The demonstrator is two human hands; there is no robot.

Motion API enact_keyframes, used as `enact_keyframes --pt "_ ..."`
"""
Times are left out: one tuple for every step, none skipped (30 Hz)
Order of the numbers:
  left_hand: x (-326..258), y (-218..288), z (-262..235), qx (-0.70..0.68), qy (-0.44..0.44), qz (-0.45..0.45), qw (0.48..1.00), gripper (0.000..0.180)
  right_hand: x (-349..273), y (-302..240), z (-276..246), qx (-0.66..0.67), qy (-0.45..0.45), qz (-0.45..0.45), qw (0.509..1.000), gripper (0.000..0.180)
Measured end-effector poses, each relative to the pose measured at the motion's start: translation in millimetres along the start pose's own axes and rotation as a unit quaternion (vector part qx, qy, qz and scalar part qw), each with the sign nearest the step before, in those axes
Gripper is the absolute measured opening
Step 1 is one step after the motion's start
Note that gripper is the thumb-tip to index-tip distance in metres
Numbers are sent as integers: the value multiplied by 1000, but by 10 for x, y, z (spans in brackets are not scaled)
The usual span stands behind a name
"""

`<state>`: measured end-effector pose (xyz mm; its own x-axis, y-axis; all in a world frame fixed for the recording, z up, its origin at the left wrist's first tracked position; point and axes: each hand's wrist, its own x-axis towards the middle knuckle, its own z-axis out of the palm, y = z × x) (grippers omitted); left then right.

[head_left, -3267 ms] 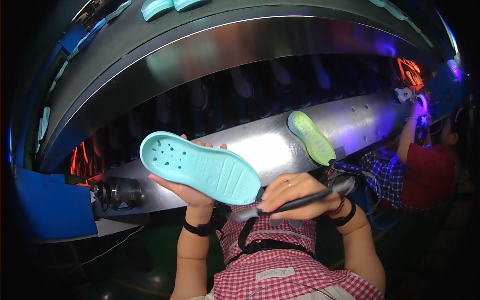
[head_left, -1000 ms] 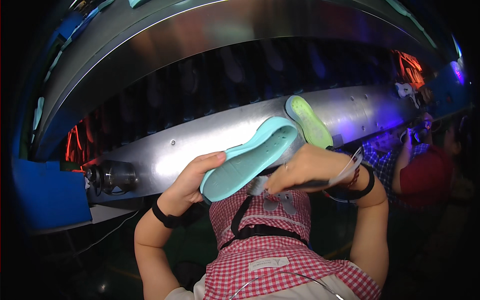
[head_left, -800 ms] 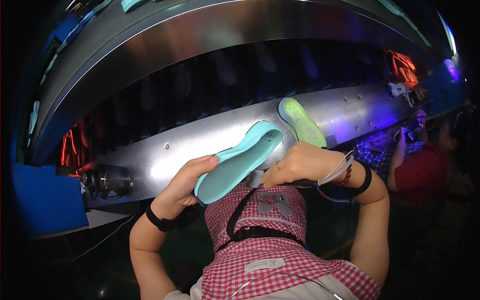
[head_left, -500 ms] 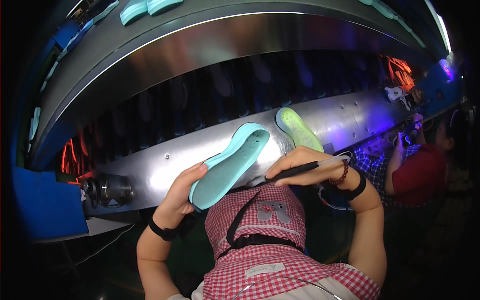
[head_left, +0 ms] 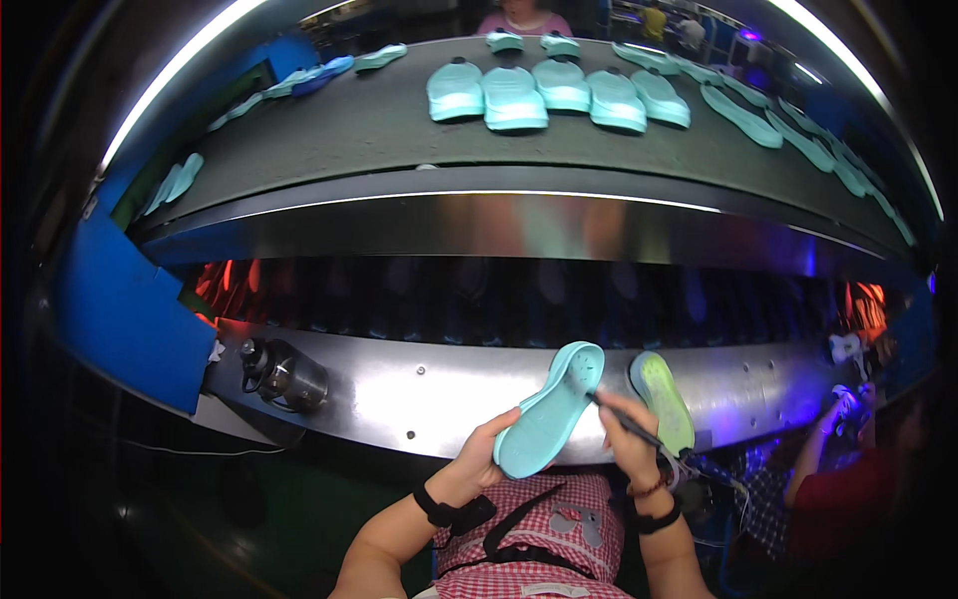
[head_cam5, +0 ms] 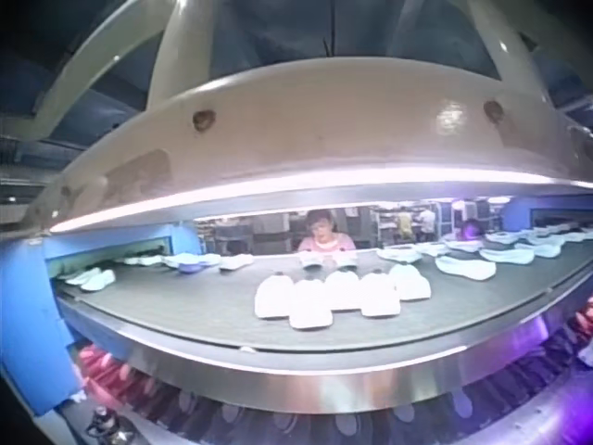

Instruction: Apply adhesive or primer to the interior of shoe soles using a brush and place them on a conveyor belt.

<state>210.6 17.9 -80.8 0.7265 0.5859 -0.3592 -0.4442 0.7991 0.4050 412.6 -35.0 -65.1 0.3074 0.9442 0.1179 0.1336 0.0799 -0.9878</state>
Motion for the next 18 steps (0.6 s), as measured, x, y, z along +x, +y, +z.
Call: enact_keyframes --pt "-105 69 -14 2 -6 26 1000 53 -60 3 -77 56 -94 29 994 18" --pt "-211 168 -21 5 -14 51 999 52 -122 -104 -177 171 -156 53 971 19" --pt "-381 259 17 37 -10 98 994 52 -179 -122 -255 302 -151 4 941 18" --pt "-554 361 49 66 -35 159 984 53 -185 -90 -342 363 -139 -60 919 19" --pt "-730 474 -10 89 -39 208 973 57 -190 -32 -423 421 -94 -54 901 20" --pt "-902 661 171 93 -41 254 962 61 -165 54 -491 474 -48 -48 878 22" --pt "-1008 858 163 125 61 329 934 61 -154 157 -550 474 -48 -52 877 22" --pt "-1041 1126 298 104 -10 380 919 60 -125 294 -608 465 -27 -12 885 23" --pt "-1046 1408 410 116 82 465 874 59 -142 372 -660 452 -2 34 892 24" --pt "-1089 1727 517 208 85 487 844 57 -143 400 -679 447 4 34 894 24" --pt "-1143 2112 487 273 -38 490 827 55 -144 403 -663 446 11 52 893 24" --pt "-1214 2529 351 75 -24 504 860 56 -183 388 -660 443 22 71 894 23" --pt "-1186 2981 208 -22 -66 551 832 58 -183 373 -647 441 28 71 894 22" --pt "-1190 3306 131 -116 -105 593 790 62 -173 415 -641 439 33 69 895 22" --pt "-1192 3444 148 -188 -61 627 753 63 -152 477 -630 428 24 76 900 23" --pt "-1172 3542 156 -256 -16 655 711 66 -159 503 -625 418 15 82 905 23" --pt "-1047 3443 284 -201 50 682 701 69 -178 511 -597 425 32 97 899 23" --pt "-925 3421 281 -89 108 680 720 63 -171 549 -612 425 45 90 900 23"
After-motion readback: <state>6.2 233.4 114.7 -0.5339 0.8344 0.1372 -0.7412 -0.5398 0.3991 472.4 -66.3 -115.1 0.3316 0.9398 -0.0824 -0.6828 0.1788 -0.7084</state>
